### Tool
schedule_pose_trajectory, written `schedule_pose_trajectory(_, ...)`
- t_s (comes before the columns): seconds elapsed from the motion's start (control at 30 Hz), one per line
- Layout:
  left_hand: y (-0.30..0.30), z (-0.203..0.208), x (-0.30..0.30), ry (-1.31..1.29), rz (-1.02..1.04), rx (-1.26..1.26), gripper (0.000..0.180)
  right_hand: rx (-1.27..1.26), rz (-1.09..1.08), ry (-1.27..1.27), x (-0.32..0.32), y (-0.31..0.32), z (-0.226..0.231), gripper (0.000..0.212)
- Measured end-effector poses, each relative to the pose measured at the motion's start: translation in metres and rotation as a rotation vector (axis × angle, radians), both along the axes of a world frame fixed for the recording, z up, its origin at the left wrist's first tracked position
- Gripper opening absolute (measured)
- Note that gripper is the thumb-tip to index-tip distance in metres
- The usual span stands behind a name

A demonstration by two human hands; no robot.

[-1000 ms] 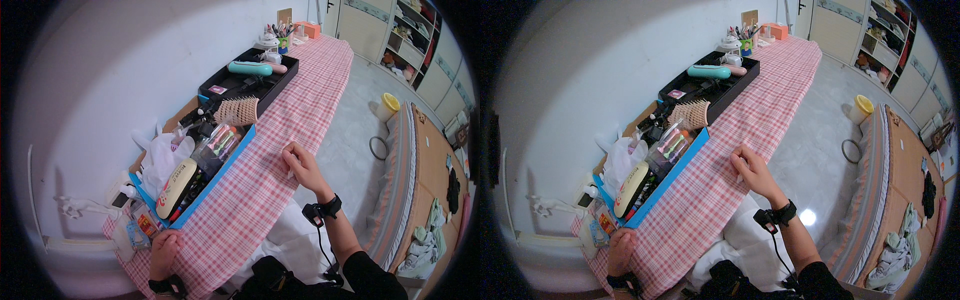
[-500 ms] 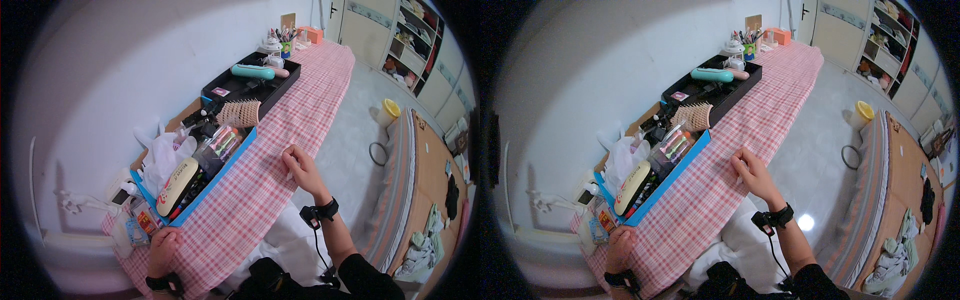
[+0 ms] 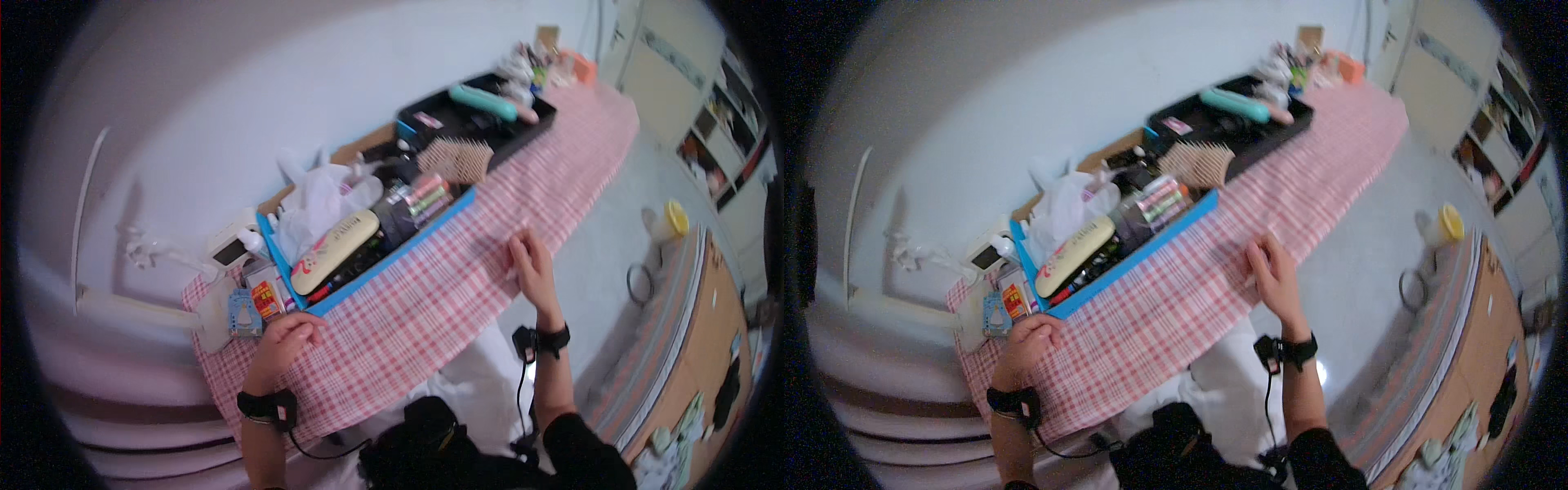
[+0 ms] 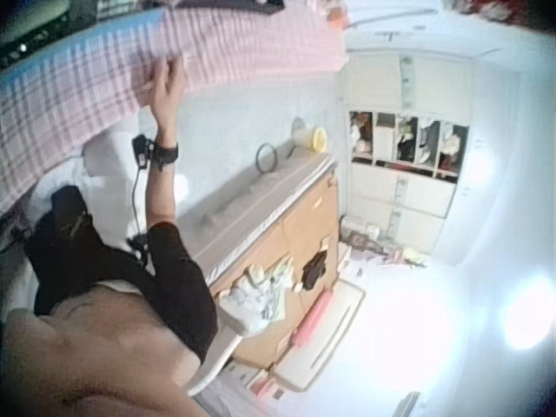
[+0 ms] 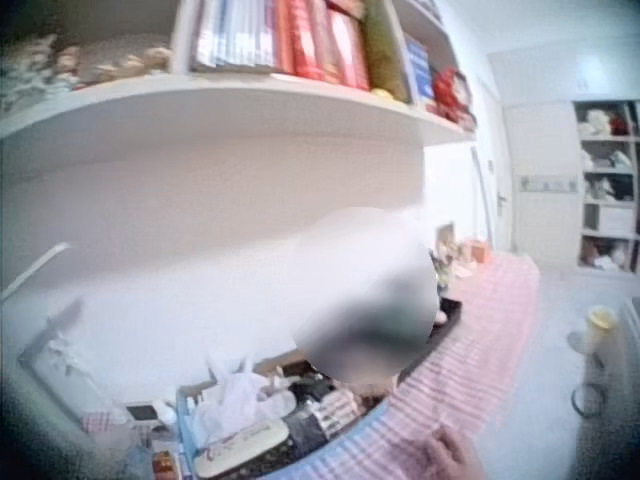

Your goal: Assembling a small flexible tripod on a desk.

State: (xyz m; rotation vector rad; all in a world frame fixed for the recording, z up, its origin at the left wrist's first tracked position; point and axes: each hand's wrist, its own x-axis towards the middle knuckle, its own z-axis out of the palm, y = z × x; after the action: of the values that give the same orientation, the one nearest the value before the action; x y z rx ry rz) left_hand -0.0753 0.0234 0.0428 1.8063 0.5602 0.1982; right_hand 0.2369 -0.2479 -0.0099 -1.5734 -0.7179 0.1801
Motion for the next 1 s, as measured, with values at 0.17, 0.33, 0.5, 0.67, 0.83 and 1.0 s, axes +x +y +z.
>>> schedule_pose_trajectory(0.17,-0.005,0.033,0.010,-0.273,0.159,0.438,0.017,-0.068,0.061,-0.081,0.014,0.012,0.005,0.025)
schedule_pose_trajectory(0.33,-0.044,0.053,0.121,-0.430,-0.244,0.545,0.017,-0.048,0.054,-0.195,0.023,0.022,0.012,0.024)
schedule_pose_trajectory(0.5,-0.116,0.036,0.228,-0.438,-0.573,0.506,0.017,-0.030,0.044,-0.222,0.025,0.014,0.001,0.022)
schedule_pose_trajectory(0.67,-0.142,0.024,0.267,-0.399,-0.624,0.485,0.017,-0.005,0.082,-0.115,0.016,0.015,0.001,0.021)
schedule_pose_trajectory(0.83,-0.141,0.025,0.271,-0.389,-0.622,0.486,0.017,-0.012,0.105,-0.052,0.015,0.015,0.004,0.024)
schedule_pose_trajectory(1.0,-0.141,0.030,0.272,-0.398,-0.631,0.490,0.018,-0.025,0.126,-0.084,0.020,0.013,0.006,0.022)
